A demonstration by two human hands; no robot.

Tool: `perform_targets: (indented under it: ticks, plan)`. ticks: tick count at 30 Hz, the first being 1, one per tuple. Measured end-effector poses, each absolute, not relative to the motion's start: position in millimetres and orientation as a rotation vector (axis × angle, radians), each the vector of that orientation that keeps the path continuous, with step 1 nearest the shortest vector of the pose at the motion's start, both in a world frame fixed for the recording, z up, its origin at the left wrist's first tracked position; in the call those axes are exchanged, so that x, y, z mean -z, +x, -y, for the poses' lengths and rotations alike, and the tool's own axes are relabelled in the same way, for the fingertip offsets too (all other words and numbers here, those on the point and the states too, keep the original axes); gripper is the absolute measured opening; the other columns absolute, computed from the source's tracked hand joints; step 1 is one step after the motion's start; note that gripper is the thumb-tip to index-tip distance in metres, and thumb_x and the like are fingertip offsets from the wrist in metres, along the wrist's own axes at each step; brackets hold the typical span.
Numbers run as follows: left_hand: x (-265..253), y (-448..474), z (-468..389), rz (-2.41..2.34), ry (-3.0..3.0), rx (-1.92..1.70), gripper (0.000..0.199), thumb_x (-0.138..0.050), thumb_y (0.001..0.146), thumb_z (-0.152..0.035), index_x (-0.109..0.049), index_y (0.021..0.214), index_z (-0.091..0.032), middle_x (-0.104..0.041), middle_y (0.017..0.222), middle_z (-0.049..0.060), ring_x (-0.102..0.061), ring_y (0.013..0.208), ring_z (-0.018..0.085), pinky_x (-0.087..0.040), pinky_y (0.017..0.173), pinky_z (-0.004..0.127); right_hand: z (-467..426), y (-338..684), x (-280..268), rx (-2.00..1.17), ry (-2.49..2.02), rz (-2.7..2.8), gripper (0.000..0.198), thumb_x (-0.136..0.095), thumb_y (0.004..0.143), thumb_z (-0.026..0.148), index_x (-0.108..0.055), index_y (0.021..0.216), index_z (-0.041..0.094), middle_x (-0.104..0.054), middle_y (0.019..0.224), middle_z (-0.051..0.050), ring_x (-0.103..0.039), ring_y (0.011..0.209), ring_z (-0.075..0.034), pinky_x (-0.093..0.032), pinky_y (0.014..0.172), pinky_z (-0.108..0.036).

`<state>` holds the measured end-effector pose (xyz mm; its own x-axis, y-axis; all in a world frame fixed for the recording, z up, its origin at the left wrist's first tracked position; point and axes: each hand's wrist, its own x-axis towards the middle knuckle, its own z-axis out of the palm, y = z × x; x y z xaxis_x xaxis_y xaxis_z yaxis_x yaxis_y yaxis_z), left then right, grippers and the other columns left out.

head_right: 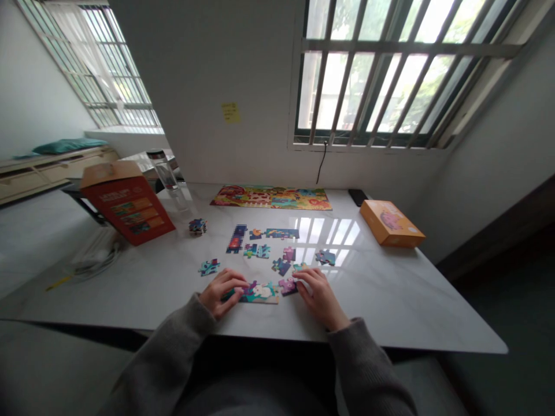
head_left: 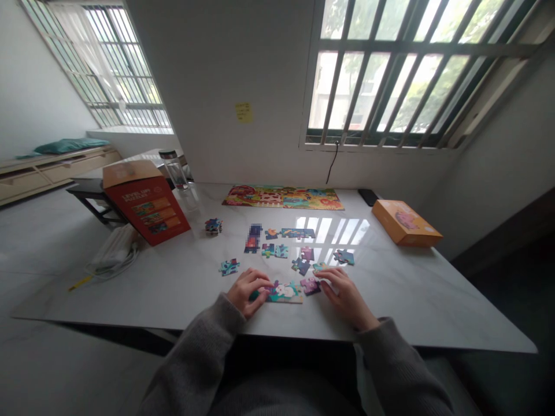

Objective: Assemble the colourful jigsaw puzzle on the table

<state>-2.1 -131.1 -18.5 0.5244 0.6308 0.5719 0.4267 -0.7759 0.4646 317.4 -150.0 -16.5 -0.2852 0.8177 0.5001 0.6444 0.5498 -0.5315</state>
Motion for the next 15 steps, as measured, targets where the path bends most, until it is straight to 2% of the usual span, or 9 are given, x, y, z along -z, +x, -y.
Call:
perform_targets:
  ticks: [6, 11, 15]
  plan:
    - [16.1, -2.3, 131.7, -0.982, 2.468, -1.131, 0.022, -0.050, 0.095, -0.022, -0.070, 0.102, -0.018, -0.069, 0.093, 0.008, -0.061, 0.090, 0.022, -0.052, 0.084, 0.038, 159.7, 317.8, 19.3, -0.222, -1.200, 2.154, 0.023, -0.057, 0.096, 0.024, -0.069, 0.115, 0.028, -0.069, 0.117, -0.008, -0.061, 0.108, -0.026, -0.050, 0.097, -0.046]
    - [12.6, -1.3, 136.1, -0.942, 2.489, -1.160, 0.021, -0.051, 0.092, -0.022, -0.071, 0.099, -0.019, -0.069, 0.093, 0.008, -0.061, 0.089, 0.022, -0.051, 0.084, 0.039, 160.9, 312.2, 18.1, -0.202, -1.238, 2.153, 0.018, -0.053, 0.097, 0.023, -0.070, 0.103, 0.025, -0.068, 0.104, -0.009, -0.062, 0.097, -0.024, -0.051, 0.091, -0.043]
    - [12.7, -6.6, 133.5, -1.034, 2.448, -1.267, 0.020, -0.050, 0.093, -0.022, -0.070, 0.097, -0.019, -0.070, 0.090, 0.008, -0.063, 0.086, 0.021, -0.052, 0.082, 0.037, 159.3, 316.3, 16.5, -0.240, -1.251, 2.079, 0.021, -0.050, 0.097, 0.024, -0.071, 0.102, 0.025, -0.068, 0.099, -0.009, -0.063, 0.095, -0.025, -0.051, 0.088, -0.043]
